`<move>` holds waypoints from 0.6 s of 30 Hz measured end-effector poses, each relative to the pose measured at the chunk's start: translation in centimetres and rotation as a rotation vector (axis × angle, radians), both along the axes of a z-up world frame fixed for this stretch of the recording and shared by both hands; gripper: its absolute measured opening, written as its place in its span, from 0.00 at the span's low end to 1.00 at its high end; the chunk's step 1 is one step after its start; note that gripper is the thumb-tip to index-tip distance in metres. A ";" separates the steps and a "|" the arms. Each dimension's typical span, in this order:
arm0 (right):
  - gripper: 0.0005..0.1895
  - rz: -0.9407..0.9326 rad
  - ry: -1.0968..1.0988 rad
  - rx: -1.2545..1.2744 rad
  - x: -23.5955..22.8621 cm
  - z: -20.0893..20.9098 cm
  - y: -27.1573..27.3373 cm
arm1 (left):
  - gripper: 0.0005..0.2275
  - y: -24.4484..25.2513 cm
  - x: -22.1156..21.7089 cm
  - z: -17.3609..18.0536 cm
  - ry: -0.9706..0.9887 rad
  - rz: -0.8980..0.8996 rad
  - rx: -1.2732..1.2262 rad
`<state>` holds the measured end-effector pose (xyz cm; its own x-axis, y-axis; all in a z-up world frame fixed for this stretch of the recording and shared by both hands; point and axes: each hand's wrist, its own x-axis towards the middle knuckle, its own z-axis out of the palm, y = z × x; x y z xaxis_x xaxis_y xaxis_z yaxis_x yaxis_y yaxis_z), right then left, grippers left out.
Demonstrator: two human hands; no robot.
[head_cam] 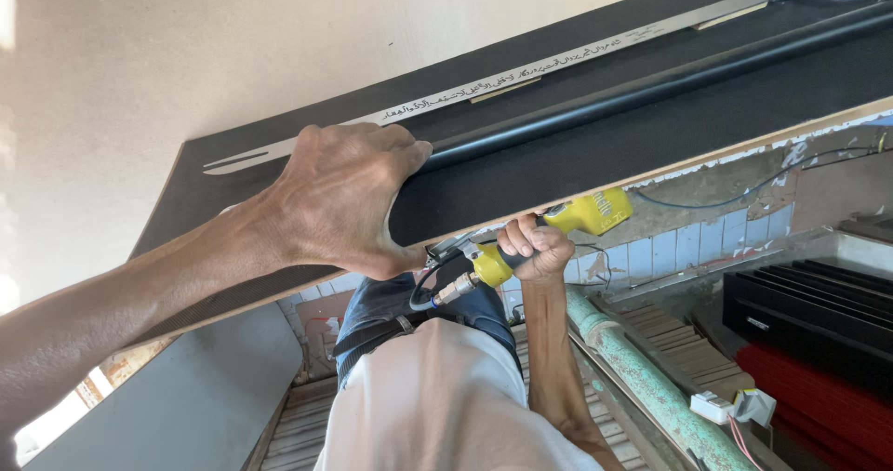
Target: The person assembles a decorative display by placing a sword and its scabbard onto a black backing board and securing them with a nail gun. They then clean a picture frame and glass pane with a cloth.
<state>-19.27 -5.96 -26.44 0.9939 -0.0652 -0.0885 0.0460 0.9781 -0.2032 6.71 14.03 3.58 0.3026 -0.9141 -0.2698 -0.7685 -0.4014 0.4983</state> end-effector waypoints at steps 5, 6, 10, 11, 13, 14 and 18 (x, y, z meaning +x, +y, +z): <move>0.05 0.002 0.024 0.011 -0.8 -1.0 -0.1 | 0.41 -0.3 -0.1 -0.1 0.007 -0.031 0.032; 0.06 0.000 -0.002 0.018 -0.8 -0.9 -0.1 | 0.42 -0.3 -0.1 -0.3 0.002 -0.034 0.010; 0.11 -0.039 0.015 0.037 -1.2 0.3 0.9 | 0.38 0.0 -0.1 -0.7 0.007 -0.018 -0.020; 0.17 -0.055 0.046 0.037 -1.2 0.6 1.3 | 0.38 0.0 -0.1 -0.7 -0.006 -0.018 -0.058; 0.18 -0.045 0.027 -0.021 -1.3 1.2 2.4 | 0.37 0.1 -0.2 -0.8 -0.018 -0.016 -0.079; 0.19 -0.040 0.018 -0.050 -1.3 1.3 2.9 | 0.37 0.0 -0.3 -0.9 -0.016 -0.013 -0.063; 0.19 -0.005 0.066 0.005 -0.4 1.1 4.5 | 0.37 -0.3 -0.3 -0.9 -0.029 -0.037 -0.024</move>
